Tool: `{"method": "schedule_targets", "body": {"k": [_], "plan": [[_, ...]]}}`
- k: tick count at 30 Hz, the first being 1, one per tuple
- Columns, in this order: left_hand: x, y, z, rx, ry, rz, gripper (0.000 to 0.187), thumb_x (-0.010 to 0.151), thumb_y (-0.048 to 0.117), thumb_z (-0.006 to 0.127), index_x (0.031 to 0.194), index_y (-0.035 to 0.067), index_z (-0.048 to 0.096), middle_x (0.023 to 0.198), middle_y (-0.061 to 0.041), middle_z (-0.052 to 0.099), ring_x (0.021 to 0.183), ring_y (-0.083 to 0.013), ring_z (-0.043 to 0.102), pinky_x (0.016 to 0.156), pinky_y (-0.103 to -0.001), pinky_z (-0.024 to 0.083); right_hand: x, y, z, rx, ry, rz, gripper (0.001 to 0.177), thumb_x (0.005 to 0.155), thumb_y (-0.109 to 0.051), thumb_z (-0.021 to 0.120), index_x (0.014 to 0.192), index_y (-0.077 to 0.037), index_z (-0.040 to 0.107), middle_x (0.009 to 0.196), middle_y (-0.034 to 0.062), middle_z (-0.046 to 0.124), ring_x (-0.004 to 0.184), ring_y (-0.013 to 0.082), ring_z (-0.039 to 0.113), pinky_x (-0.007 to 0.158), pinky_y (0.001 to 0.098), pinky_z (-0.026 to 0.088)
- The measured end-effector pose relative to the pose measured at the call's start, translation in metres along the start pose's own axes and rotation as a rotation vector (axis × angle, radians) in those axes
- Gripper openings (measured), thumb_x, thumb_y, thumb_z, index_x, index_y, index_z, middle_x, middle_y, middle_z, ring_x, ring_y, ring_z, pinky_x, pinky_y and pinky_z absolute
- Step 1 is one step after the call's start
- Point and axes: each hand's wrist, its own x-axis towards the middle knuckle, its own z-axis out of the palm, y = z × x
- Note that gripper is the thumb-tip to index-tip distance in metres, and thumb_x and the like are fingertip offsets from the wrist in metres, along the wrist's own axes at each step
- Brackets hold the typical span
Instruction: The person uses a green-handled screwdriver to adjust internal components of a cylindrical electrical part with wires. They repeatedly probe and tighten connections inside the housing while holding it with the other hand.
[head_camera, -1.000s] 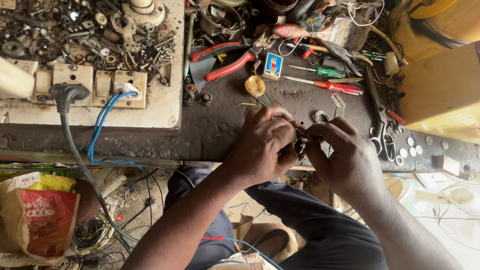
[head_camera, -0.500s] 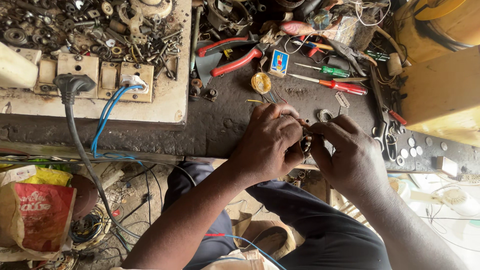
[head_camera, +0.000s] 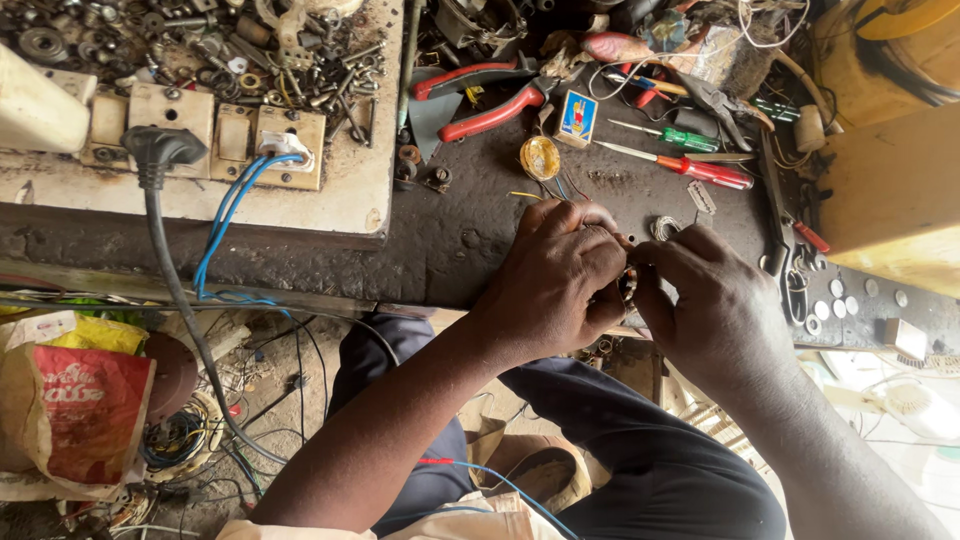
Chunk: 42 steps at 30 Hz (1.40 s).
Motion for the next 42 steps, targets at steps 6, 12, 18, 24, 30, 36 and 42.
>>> {"method": "schedule_targets", "body": {"k": [6,12,18,24,30,36,42], "plan": [[0.002,0.001,-0.001,-0.013,-0.005,-0.011,0.030,0.074,0.018,0.087,0.091,0.008,0.063,0.108,-0.005,0.069,0.127,-0.0251,0.056,0.113,-0.050,0.035,0.001,0.003,0.000,0.016,-0.019,0.019,0.015,0.088,-0.017,0.070,0.102,-0.011,0.074,0.093,0.0104,0.068,0.080,0.0330,0.070,0.067,0.0443,0.057],[0.000,-0.001,0.001,-0.007,0.013,0.004,0.031,0.075,0.018,0.087,0.092,0.008,0.063,0.109,-0.006,0.069,0.126,-0.0260,0.056,0.112,-0.050,0.034,0.000,0.001,0.001,0.043,-0.020,0.066,0.018,0.087,-0.016,0.070,0.103,-0.010,0.075,0.095,0.0119,0.070,0.077,0.0325,0.072,0.067,0.0441,0.058],[0.004,-0.001,0.003,0.028,0.041,0.057,0.034,0.081,0.025,0.090,0.093,0.007,0.063,0.106,-0.008,0.069,0.124,-0.0279,0.057,0.111,-0.052,0.035,0.002,-0.002,0.002,0.147,-0.033,0.111,0.020,0.086,-0.017,0.076,0.105,-0.011,0.075,0.105,0.0114,0.071,0.075,0.0277,0.074,0.065,0.0407,0.060],[0.008,0.000,0.001,0.053,-0.010,0.067,0.038,0.068,0.019,0.087,0.096,0.003,0.065,0.106,-0.012,0.069,0.118,-0.0328,0.061,0.104,-0.053,0.039,-0.004,0.012,0.013,0.154,0.051,0.016,0.032,0.080,-0.023,0.085,0.106,-0.012,0.073,0.092,0.0061,0.073,0.093,0.0294,0.074,0.077,0.0419,0.060],[0.010,0.004,0.002,0.115,-0.015,0.042,0.024,0.081,0.018,0.080,0.093,0.005,0.064,0.105,-0.009,0.072,0.116,-0.0320,0.060,0.104,-0.051,0.039,-0.001,0.008,0.013,0.092,-0.042,0.032,0.029,0.091,-0.022,0.071,0.116,-0.006,0.068,0.094,0.0118,0.065,0.088,0.0318,0.067,0.074,0.0437,0.056],[0.009,0.004,0.004,0.137,-0.008,0.051,0.024,0.084,0.019,0.079,0.090,0.007,0.060,0.102,-0.008,0.070,0.119,-0.0314,0.060,0.105,-0.052,0.040,0.001,0.007,0.010,0.088,-0.071,0.024,0.035,0.089,-0.024,0.070,0.119,-0.007,0.067,0.096,0.0119,0.066,0.094,0.0328,0.065,0.079,0.0453,0.054],[0.005,0.003,0.005,0.161,-0.003,0.068,0.019,0.087,0.015,0.075,0.093,0.007,0.060,0.104,-0.007,0.069,0.118,-0.0311,0.061,0.103,-0.052,0.040,0.000,0.010,0.013,0.151,-0.038,0.029,0.027,0.092,-0.024,0.070,0.113,-0.008,0.067,0.094,0.0103,0.067,0.092,0.0321,0.067,0.079,0.0446,0.056]]}}
